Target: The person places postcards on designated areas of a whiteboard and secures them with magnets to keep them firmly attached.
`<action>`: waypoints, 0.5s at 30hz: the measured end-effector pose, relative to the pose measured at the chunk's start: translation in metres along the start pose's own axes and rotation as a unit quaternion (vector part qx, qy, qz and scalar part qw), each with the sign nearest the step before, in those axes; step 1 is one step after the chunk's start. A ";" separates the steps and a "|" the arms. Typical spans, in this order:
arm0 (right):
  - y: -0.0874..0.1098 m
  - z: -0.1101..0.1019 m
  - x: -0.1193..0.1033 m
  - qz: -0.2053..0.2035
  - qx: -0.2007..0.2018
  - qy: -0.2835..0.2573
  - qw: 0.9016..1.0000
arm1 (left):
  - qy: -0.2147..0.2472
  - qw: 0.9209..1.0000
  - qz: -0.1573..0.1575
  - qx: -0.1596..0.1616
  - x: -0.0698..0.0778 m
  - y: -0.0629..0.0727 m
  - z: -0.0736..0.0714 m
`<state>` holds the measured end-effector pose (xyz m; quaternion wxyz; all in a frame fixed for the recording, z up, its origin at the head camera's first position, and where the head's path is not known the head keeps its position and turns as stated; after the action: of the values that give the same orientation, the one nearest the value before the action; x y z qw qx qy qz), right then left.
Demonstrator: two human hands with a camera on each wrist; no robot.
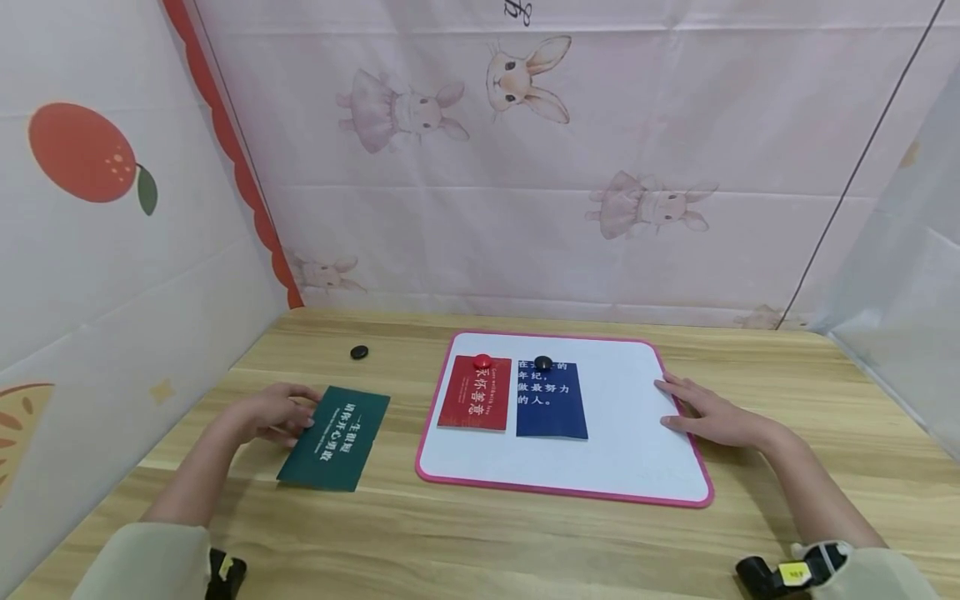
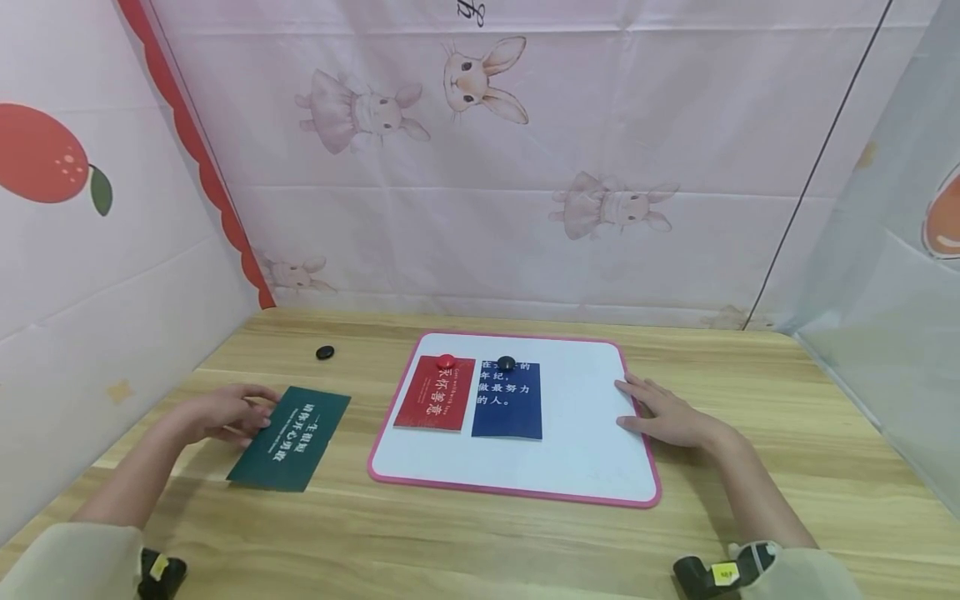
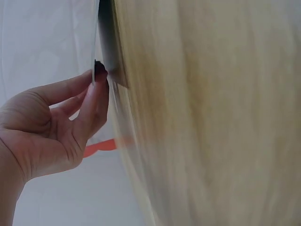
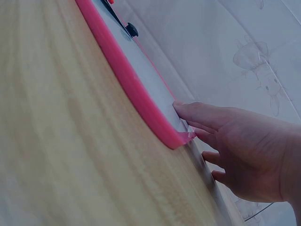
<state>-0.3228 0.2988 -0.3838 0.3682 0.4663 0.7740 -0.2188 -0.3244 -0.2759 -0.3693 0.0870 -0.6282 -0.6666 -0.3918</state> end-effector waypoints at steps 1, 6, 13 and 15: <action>0.000 0.000 0.000 0.003 0.000 0.000 1.000 | 0.007 1.000 0.001 -0.002 0.000 0.000 0.000; 0.000 -0.001 0.000 0.016 -0.003 0.010 1.000 | 0.035 0.999 0.001 -0.008 0.001 0.001 0.001; 0.000 -0.001 0.000 0.017 -0.003 0.013 1.000 | 0.049 0.999 0.006 -0.008 0.005 0.001 0.004; 0.000 -0.001 0.000 0.016 -0.003 0.012 1.000 | 0.054 0.998 0.009 -0.008 0.007 0.001 0.004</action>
<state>-0.3229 0.2991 -0.3832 0.3637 0.4804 0.7713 -0.2049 -0.3234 -0.2683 -0.3676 0.1212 -0.6132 -0.6519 -0.4293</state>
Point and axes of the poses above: each hand's wrist, its own y-axis away from the middle knuckle, its own z-axis out of the palm, x = y × z, the point moved 7 cm from there along -y, towards the middle knuckle, and after that the axes turned 12 degrees about -y, right-handed, at the moved point
